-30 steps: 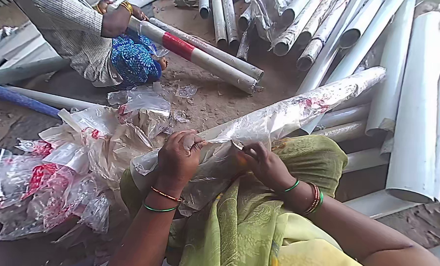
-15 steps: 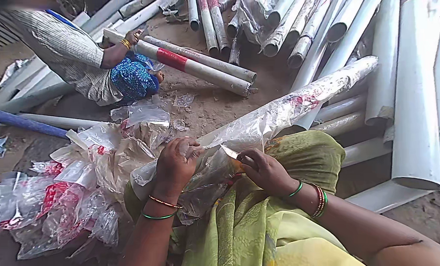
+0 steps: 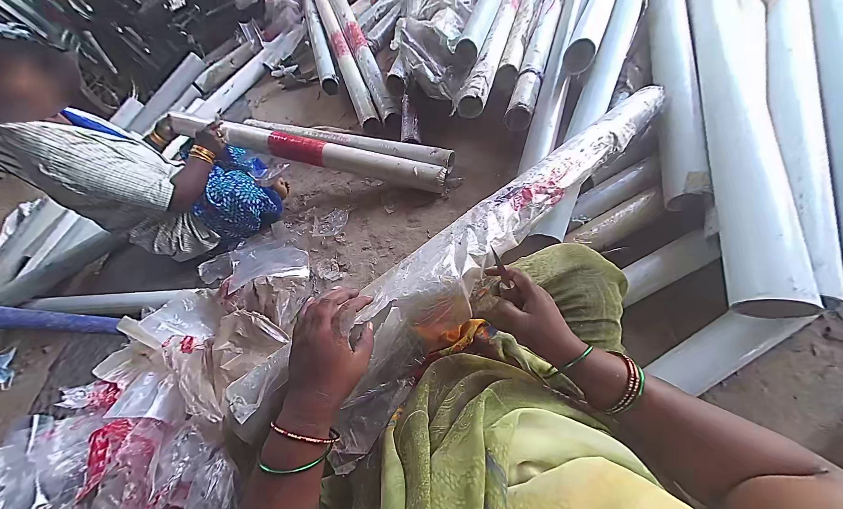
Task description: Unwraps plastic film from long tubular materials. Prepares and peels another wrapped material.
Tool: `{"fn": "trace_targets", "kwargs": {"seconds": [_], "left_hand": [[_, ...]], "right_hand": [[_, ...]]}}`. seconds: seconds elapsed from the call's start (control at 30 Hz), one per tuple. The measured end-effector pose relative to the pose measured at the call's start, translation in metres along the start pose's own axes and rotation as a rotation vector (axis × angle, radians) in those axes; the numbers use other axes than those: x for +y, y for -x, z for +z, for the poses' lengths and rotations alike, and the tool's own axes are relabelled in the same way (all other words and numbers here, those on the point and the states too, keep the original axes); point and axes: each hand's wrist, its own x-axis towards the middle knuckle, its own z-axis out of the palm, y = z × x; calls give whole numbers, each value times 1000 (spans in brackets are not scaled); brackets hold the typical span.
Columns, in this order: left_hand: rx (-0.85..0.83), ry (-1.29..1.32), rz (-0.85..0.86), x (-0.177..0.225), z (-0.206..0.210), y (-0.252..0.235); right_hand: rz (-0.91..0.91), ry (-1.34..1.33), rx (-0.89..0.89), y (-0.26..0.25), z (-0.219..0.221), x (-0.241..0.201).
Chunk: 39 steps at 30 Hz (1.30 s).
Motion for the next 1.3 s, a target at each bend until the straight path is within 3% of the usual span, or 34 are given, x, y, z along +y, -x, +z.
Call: {"fn": "trace_targets", "kwargs": {"seconds": [0.1,0.2,0.4,0.5,0.73,0.8,0.9,1.07,1.13,1.3], "left_hand": [[-182,-44,-71,8,0,-9],[-179,-66,-71,13,4,-14],[-44,-77,26,16,20,-21],[55,-71,52,14,25,-24],[107,-36,1,10,24,-30],[127,-35,-1,10,25,-31],[198,-33,1,9,28,-33],[301,-9,1,11,33,-33],[330,-15,16,9,35,-32],[325,-21,38,5,36,-33]], "right_hand": [[263,-188,16,-9,-7,4],[462,-420,26,-15,1,10],[558,-881,-32,-24,14,-17],[499,-1066,-41,-37,12,-35],[156,-983,-19,-60,-24,-63],[175,-932,54,-60,-30,-52],[367,-862,170,-54,-27,-25],[617,-886,122,-41,-6,0],[617,-1003,109,-45,0,-6],[401,-1107,95,-78,-9,-38]]}}
